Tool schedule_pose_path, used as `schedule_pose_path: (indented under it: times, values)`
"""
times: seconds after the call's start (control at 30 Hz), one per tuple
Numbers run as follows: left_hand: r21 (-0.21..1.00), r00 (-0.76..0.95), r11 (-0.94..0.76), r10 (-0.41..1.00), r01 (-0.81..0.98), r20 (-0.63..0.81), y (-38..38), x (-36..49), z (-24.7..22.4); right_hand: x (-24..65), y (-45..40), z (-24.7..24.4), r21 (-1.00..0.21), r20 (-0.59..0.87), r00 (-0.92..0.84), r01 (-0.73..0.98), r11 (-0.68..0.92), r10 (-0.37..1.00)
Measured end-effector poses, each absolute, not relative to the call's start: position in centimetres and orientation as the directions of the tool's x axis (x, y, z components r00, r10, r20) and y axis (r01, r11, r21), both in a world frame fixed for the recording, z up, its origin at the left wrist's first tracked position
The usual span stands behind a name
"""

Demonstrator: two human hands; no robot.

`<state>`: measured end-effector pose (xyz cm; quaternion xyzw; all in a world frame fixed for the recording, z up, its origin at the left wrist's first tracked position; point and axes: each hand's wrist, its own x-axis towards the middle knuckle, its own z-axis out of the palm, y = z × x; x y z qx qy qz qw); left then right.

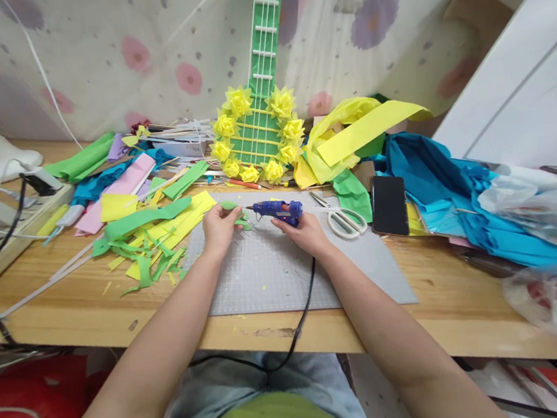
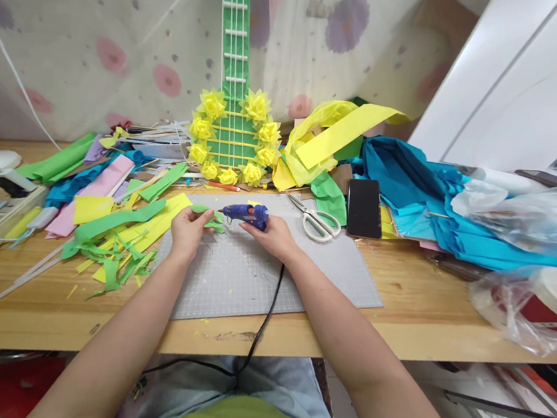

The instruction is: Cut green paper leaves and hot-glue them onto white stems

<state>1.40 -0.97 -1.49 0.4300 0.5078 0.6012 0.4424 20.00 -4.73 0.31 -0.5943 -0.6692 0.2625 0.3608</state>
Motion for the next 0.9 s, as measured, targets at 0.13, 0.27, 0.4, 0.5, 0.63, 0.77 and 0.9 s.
schedule_pose_path:
  times: [0.13, 0.27, 0.4, 0.5, 0.63, 0.77, 0.9]
  values:
    - [0.991, -0.239, -0.087, 0.969, -0.099, 0.061, -0.99, 1.42, -1.44, 19.97, -4.74, 0.37, -0.777, 0.167, -0.036, 0.61, 0.154, 0.985]
    - [0.992, -0.241, -0.08, 0.969, -0.101, 0.053, -1.05, 1.47, -1.28, 19.96, -4.75, 0.45, -0.767, 0.165, -0.045, 0.622, 0.157, 0.985]
    - [0.992, -0.244, -0.076, 0.968, -0.105, 0.049, -1.1, 1.49, -1.19, 19.99, -4.69, 0.3, -0.758, 0.186, -0.045, 0.63, 0.172, 0.982]
    - [0.992, -0.244, -0.073, 0.969, -0.104, 0.046, -1.1, 1.5, -1.2, 20.01, -4.67, 0.2, -0.752, 0.199, -0.046, 0.634, 0.182, 0.979]
    - [0.992, -0.248, -0.076, 0.968, -0.105, 0.048, -1.1, 1.49, -1.2, 20.03, -4.72, 0.25, -0.738, 0.205, -0.048, 0.648, 0.187, 0.978]
    - [0.991, -0.246, -0.077, 0.968, -0.112, 0.047, -1.1, 1.44, -1.14, 20.21, -4.74, 0.28, -0.737, 0.204, -0.036, 0.652, 0.178, 0.978]
    - [0.99, -0.253, -0.068, 0.967, -0.123, 0.035, -1.06, 1.4, -1.14, 20.45, -4.71, 0.3, -0.748, 0.193, -0.015, 0.645, 0.157, 0.981]
